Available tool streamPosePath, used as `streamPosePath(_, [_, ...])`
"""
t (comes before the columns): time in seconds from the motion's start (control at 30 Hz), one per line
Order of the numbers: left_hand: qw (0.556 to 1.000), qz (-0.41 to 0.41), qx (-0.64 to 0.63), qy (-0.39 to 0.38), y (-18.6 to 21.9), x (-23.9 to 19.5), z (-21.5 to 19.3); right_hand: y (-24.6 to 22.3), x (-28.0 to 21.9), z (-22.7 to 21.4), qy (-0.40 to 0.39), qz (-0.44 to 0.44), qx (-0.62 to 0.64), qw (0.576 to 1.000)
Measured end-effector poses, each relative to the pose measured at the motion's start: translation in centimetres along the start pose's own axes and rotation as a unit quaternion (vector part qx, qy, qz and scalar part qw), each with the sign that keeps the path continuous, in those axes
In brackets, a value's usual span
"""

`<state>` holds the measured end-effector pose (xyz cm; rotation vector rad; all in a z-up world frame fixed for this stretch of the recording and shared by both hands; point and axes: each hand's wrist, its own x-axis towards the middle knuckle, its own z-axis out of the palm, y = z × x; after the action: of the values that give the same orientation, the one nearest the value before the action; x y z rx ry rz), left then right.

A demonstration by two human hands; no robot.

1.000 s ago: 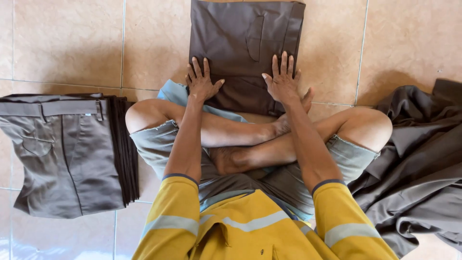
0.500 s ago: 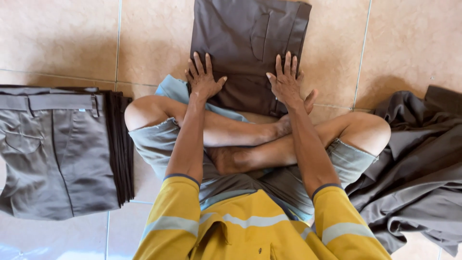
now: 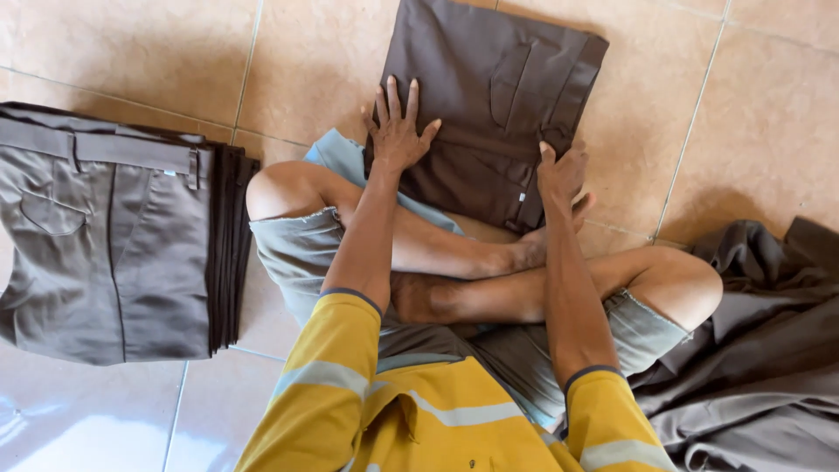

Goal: The person sits cross-legged on a tiled floor and folds brown trousers by hand. They unfold a pair, align the legs, fold the garment in half, then fold it again into a compact rectangle before placing it on a stack to the left. The process is repeated with another pair.

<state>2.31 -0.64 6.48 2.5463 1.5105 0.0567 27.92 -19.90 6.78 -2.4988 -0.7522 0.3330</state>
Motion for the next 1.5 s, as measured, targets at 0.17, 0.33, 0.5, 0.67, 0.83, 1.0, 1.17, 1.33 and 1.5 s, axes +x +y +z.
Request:
streamPosePath(0.17, [0.996, 0.014, -0.029, 0.086, -0.5, -0.2, 1.1, -2.6, -1.6, -3.3, -0.082, 0.052, 0.007, 0.995])
streamPosePath(0.33, [0.999, 0.011, -0.031, 0.038, 0.0, -1.2, 0.8, 5.5, -2.1, 5.0, -0.015, -0.069, 0.048, 0.996])
streamPosePath(0.5, [0.99, -0.004, -0.142, -0.022, 0.2, -1.3, -0.9, 10.0, 5.4, 11.0, 0.442, -0.162, -0.323, 0.821])
streamPosePath(0.67, [0.963, -0.132, -0.199, 0.121, -2.2, 0.9, 3.2, 0.9, 0.2, 1.2, 0.04, 0.004, -0.03, 0.999])
streamPosePath(0.83, [0.956, -0.224, -0.165, 0.091, -4.1, 1.2, 4.5, 4.4, 0.8, 4.7, 0.119, -0.109, -0.099, 0.982])
streamPosePath(1.0, [0.941, -0.197, -0.27, 0.052, -3.2, 0.0, -0.1, 12.4, 5.0, 11.0, 0.291, -0.239, -0.234, 0.896])
streamPosePath(1.17, [0.943, -0.207, -0.256, 0.057, -3.5, 0.4, 3.1, 9.5, 3.3, 9.1, 0.311, -0.177, -0.175, 0.917])
streamPosePath(1.33, [0.932, -0.227, -0.276, 0.062, -2.9, 0.2, 0.4, 1.7, -0.5, 2.7, 0.083, -0.02, -0.053, 0.995])
streamPosePath(1.5, [0.909, -0.234, -0.336, 0.08, -3.5, 0.4, 0.5, 7.0, 2.7, 6.6, 0.304, -0.143, -0.319, 0.886])
